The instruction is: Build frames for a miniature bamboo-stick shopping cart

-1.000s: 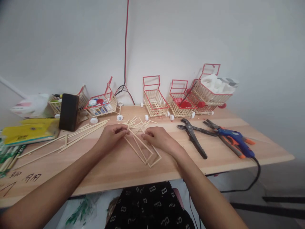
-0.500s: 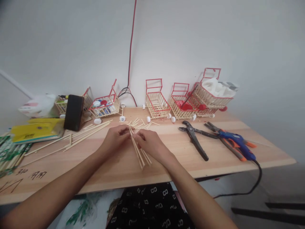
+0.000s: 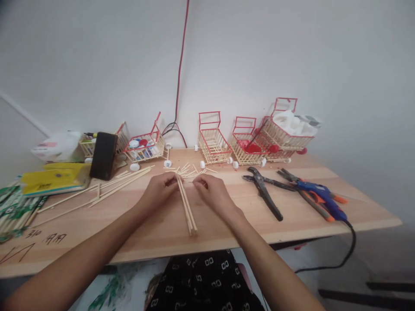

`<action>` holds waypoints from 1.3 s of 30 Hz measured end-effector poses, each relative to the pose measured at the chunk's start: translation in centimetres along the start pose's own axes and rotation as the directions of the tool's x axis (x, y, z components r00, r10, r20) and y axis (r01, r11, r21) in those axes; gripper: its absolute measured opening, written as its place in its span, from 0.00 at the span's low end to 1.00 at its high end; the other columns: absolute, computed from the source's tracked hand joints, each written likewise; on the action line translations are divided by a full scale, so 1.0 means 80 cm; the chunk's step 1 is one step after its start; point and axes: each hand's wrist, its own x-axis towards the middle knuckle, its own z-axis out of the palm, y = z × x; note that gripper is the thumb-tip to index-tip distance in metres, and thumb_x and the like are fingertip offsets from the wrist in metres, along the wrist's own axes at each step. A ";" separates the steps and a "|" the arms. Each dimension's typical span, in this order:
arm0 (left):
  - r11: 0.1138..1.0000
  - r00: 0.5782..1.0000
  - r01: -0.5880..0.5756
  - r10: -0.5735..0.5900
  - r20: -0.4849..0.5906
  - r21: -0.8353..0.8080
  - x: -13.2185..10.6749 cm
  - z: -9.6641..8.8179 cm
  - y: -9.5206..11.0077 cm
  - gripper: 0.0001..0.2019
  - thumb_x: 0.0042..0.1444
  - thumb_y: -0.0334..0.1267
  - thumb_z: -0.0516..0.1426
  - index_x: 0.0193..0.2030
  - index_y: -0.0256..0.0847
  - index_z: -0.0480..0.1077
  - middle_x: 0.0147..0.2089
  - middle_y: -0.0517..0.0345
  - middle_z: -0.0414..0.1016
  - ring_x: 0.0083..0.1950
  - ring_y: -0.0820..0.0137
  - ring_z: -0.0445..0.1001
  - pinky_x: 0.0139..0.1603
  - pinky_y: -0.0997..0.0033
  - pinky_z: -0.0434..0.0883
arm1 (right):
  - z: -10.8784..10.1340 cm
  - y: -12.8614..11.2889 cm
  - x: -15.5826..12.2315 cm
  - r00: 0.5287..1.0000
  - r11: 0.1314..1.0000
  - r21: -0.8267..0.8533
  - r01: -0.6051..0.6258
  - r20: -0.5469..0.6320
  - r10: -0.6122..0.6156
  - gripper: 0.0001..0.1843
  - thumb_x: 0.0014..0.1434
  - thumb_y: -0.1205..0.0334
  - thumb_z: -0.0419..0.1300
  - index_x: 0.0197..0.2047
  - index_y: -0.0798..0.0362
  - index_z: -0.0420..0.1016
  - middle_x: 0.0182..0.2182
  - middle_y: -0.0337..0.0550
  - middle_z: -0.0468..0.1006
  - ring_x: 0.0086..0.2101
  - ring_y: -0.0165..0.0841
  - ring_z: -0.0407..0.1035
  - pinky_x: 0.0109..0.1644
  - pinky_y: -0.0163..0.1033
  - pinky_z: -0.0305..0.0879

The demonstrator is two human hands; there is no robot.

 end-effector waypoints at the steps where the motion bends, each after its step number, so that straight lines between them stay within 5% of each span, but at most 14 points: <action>1: 1.000 1.000 -0.021 0.021 -0.015 0.016 0.000 0.000 0.001 0.06 0.53 0.30 0.55 0.31 0.40 0.73 0.32 0.58 0.74 0.35 0.68 0.70 0.37 0.71 0.63 | 0.003 0.000 0.003 1.000 0.999 0.038 0.023 0.020 -0.024 0.10 0.58 0.62 0.55 0.38 0.53 0.76 0.32 0.40 0.78 0.32 0.30 0.69 0.36 0.33 0.61; 5: 0.996 0.995 -0.058 0.063 -0.080 0.068 -0.001 0.002 0.006 0.05 0.54 0.31 0.56 0.29 0.39 0.72 0.30 0.57 0.70 0.35 0.68 0.67 0.36 0.71 0.61 | 0.017 -0.009 0.018 0.989 0.983 0.153 0.097 0.093 -0.112 0.11 0.56 0.63 0.57 0.43 0.52 0.75 0.38 0.42 0.78 0.34 0.30 0.70 0.38 0.34 0.63; 11: 0.999 0.996 -0.025 0.028 -0.087 0.035 -0.002 0.006 0.003 0.08 0.54 0.31 0.56 0.25 0.39 0.68 0.25 0.61 0.65 0.30 0.71 0.64 0.33 0.71 0.59 | 0.026 -0.016 0.034 0.963 0.979 0.121 0.164 0.194 -0.185 0.06 0.55 0.65 0.56 0.37 0.54 0.72 0.34 0.41 0.77 0.34 0.32 0.69 0.37 0.34 0.62; 18: 0.988 0.998 0.004 -0.014 -0.066 -0.153 -0.004 0.010 -0.002 0.04 0.51 0.28 0.57 0.34 0.39 0.70 0.29 0.62 0.70 0.32 0.72 0.68 0.34 0.74 0.64 | 0.036 0.000 0.030 0.974 0.979 0.126 0.161 0.138 -0.178 0.10 0.57 0.63 0.56 0.40 0.54 0.76 0.34 0.42 0.78 0.35 0.35 0.70 0.40 0.36 0.64; 24: 0.992 0.998 0.033 -0.040 -0.053 -0.121 0.001 0.002 -0.003 0.09 0.50 0.26 0.57 0.38 0.40 0.72 0.34 0.58 0.76 0.35 0.71 0.74 0.37 0.73 0.69 | 0.032 0.002 0.027 0.978 0.971 0.195 0.135 0.129 -0.162 0.12 0.58 0.57 0.57 0.39 0.53 0.78 0.32 0.42 0.78 0.35 0.37 0.71 0.40 0.37 0.65; 30: 0.985 0.995 0.051 -0.037 -0.091 0.163 -0.017 -0.060 -0.003 0.06 0.52 0.30 0.57 0.35 0.38 0.75 0.36 0.53 0.79 0.36 0.68 0.74 0.37 0.71 0.68 | 0.022 0.003 0.027 0.990 0.962 0.257 0.092 0.077 -0.115 0.12 0.55 0.55 0.61 0.35 0.54 0.79 0.33 0.44 0.79 0.37 0.38 0.73 0.41 0.39 0.65; 39: 0.779 0.909 0.351 -0.150 -0.388 0.520 -0.124 -0.191 -0.045 0.10 0.51 0.36 0.55 0.36 0.42 0.77 0.35 0.52 0.79 0.36 0.62 0.74 0.39 0.66 0.66 | 0.020 0.020 0.029 0.994 0.934 0.352 0.054 0.069 -0.084 0.16 0.55 0.50 0.62 0.36 0.55 0.80 0.31 0.45 0.78 0.36 0.39 0.73 0.40 0.40 0.66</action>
